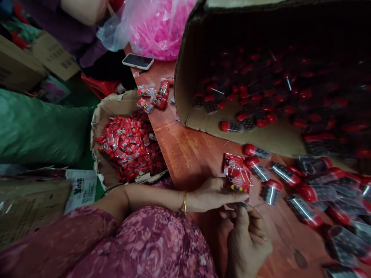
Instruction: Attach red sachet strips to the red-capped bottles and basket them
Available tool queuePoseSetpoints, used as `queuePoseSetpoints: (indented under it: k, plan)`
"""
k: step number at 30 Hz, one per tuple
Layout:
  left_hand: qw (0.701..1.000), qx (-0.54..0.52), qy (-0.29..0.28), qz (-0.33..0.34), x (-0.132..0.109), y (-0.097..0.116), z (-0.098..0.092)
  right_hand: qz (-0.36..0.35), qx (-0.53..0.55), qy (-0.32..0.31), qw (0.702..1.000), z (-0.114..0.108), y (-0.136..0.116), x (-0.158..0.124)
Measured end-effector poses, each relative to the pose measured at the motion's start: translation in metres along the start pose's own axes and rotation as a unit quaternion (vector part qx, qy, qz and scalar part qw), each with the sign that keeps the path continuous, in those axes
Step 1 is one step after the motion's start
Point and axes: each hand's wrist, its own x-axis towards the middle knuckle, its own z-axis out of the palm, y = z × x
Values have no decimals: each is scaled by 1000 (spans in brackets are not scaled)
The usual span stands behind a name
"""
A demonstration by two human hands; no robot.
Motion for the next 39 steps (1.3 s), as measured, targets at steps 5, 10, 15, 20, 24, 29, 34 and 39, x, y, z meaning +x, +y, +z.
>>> queuePoseSetpoints:
  k: [5,10,15,20,24,29,34,39]
  plan:
    - [1000,18,-16,-6,-3,4,-7,14,26,0,1000,-1,6,4]
    - [1000,-9,-3,-3,-12,9,-9,-22,59,23,998,15,-5,7]
    - [999,-39,-3,33,-21,16,-22,-72,50,-28,996,29,-10,5]
    - [995,-12,68,75,-51,32,-60,-68,17,-126,990,27,9,4]
    - [976,32,197,90,-78,43,-107,-54,-33,-133,989,19,22,7]
    - [947,75,302,87,-99,49,-153,-44,-47,-136,989,16,28,9]
    - [884,196,423,3,-97,41,-193,-67,-68,-136,986,16,37,11]
    - [819,291,491,-57,-93,20,-225,-91,-77,-137,983,14,42,11]
